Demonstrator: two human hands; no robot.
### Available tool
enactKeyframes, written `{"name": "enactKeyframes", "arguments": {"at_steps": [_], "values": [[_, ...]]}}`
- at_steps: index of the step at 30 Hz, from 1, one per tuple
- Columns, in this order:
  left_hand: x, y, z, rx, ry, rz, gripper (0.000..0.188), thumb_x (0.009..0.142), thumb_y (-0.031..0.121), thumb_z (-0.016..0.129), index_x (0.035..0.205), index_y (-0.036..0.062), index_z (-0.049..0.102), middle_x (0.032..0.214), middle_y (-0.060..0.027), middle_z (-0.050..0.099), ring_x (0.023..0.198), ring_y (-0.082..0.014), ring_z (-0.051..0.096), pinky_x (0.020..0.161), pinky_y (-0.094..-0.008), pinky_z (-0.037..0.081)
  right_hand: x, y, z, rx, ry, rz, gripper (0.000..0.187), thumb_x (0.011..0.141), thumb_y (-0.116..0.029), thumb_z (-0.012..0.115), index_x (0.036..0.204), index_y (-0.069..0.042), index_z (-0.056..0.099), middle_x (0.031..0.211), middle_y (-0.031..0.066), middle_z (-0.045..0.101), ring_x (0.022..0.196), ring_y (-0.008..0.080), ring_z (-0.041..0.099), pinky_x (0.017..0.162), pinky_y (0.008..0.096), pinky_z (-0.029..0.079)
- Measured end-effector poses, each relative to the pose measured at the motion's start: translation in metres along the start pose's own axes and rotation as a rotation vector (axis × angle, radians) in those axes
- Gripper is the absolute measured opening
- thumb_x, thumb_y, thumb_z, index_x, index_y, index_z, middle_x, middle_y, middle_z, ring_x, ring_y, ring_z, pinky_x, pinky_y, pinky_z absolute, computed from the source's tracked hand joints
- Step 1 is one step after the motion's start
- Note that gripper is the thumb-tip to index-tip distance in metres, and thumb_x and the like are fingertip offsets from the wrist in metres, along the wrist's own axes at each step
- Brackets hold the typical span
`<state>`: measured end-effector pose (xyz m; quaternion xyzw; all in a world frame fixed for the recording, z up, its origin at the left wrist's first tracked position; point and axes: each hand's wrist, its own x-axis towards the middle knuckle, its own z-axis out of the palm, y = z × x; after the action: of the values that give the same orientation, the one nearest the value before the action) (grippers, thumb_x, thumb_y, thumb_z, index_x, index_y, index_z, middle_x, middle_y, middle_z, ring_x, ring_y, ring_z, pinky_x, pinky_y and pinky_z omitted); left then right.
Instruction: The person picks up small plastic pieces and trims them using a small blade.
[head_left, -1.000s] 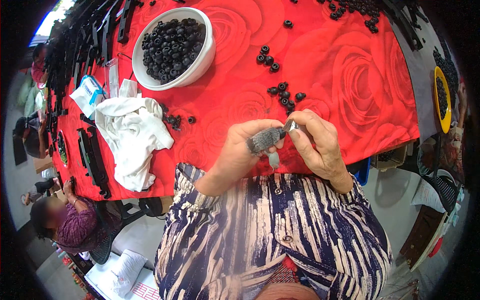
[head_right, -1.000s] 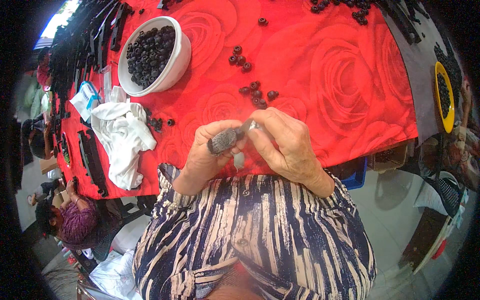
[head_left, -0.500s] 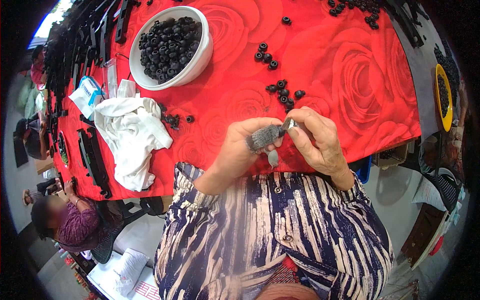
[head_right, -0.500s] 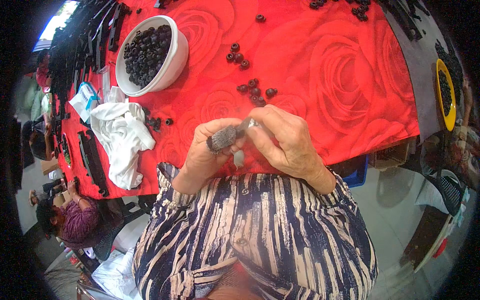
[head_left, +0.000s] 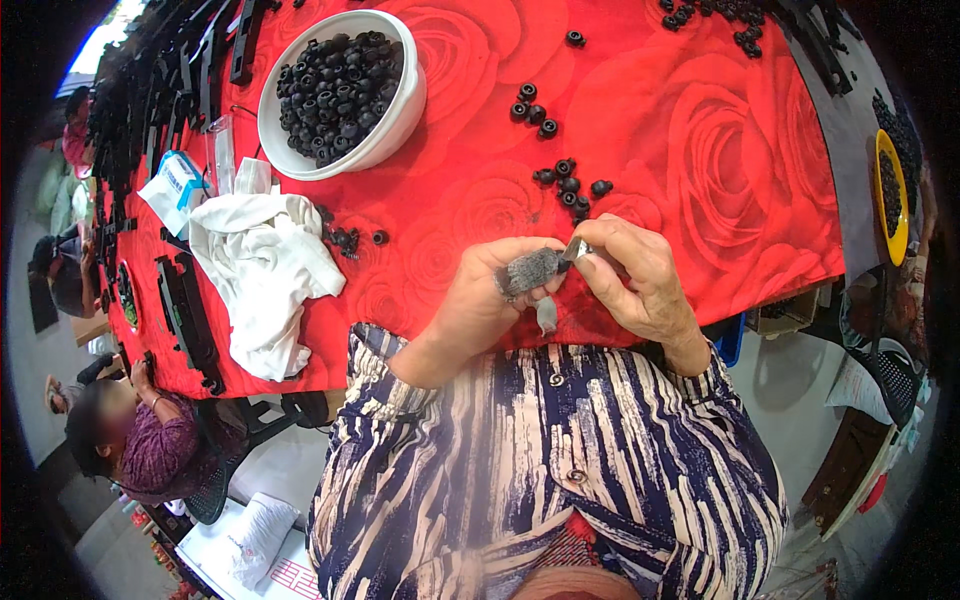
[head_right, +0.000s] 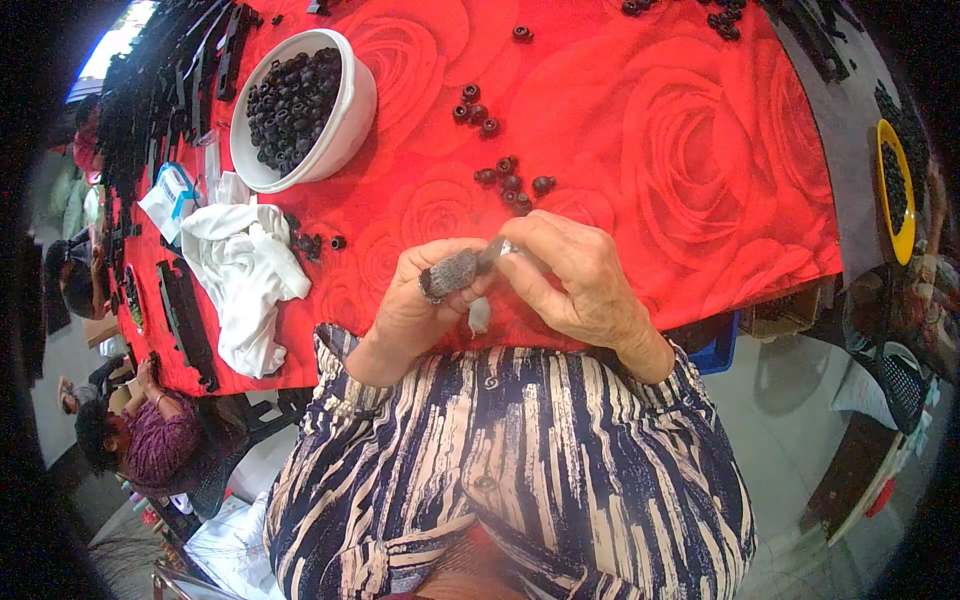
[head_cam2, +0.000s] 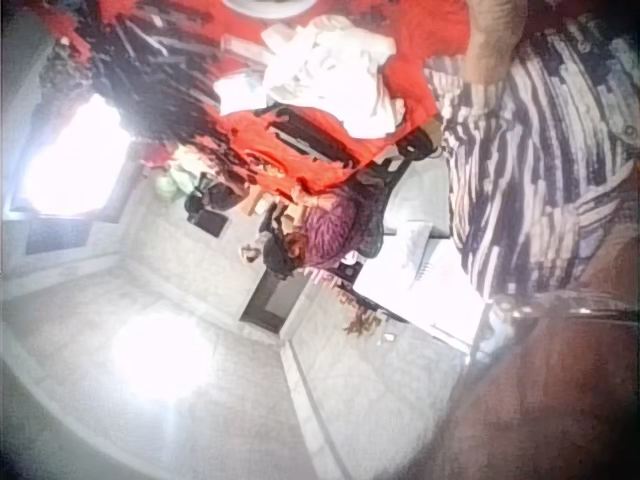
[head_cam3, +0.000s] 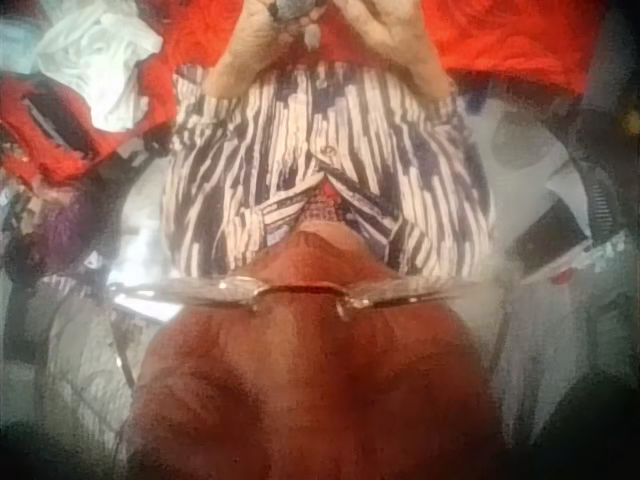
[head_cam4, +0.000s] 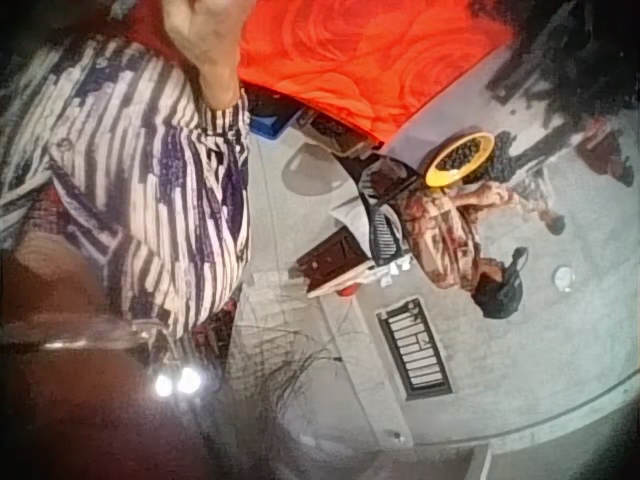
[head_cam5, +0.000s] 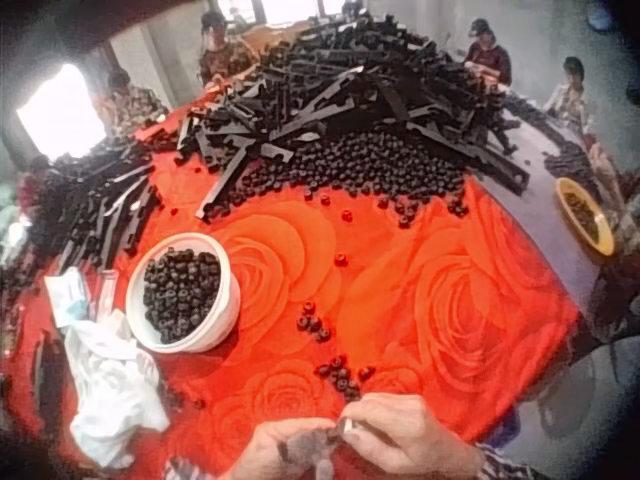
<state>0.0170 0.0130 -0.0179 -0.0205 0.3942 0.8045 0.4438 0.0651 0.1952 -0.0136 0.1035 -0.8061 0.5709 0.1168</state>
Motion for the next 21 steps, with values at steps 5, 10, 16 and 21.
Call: {"name": "enactKeyframes", "arguments": {"at_steps": [5,10,16,21], "values": [[0.011,0.004,-0.021,-0.135,-0.083,0.059,0.022,0.085,0.006,0.058,0.105,-0.0033,0.059,0.093,-0.0066,0.062,0.075,-0.0107,0.058,0.066,-0.0244,0.051,0.001,-0.005,-0.002,-0.032,-0.235,-0.163,0.014,0.077,-0.002,0.061,0.090,0.001,0.057,0.071,0.0128,0.054,0.060,0.0260,0.054,0.053,0.0327,0.042],[0.008,0.004,-0.004,-0.013,0.020,0.099,0.018,0.087,0.006,0.055,0.102,-0.0023,0.060,0.083,-0.0061,0.061,0.069,-0.0112,0.056,0.059,-0.0225,0.048,0.005,-0.011,-0.005,-0.001,0.002,-0.031,0.025,0.072,-0.003,0.065,0.095,0.001,0.057,0.071,0.0124,0.053,0.059,0.0255,0.053,0.051,0.0326,0.042],[0.009,-0.001,-0.002,-0.194,-0.092,-0.127,0.019,0.088,0.015,0.054,0.098,0.0005,0.061,0.083,-0.0069,0.064,0.066,-0.0134,0.061,0.047,-0.0280,0.052,0.006,-0.011,0.009,-0.341,0.124,-0.313,0.029,0.069,-0.009,0.069,0.093,0.003,0.059,0.071,0.0118,0.054,0.057,0.0272,0.052,0.051,0.0367,0.041],[0.006,-0.004,-0.002,-0.248,-0.184,-0.102,0.018,0.086,0.016,0.059,0.097,0.0018,0.061,0.083,-0.0045,0.064,0.067,-0.0109,0.062,0.049,-0.0251,0.052,0.001,-0.015,0.012,-0.480,0.134,-0.445,0.039,0.067,-0.010,0.071,0.101,0.005,0.059,0.070,0.0093,0.052,0.055,0.0231,0.048,0.048,0.0346,0.037]]}}
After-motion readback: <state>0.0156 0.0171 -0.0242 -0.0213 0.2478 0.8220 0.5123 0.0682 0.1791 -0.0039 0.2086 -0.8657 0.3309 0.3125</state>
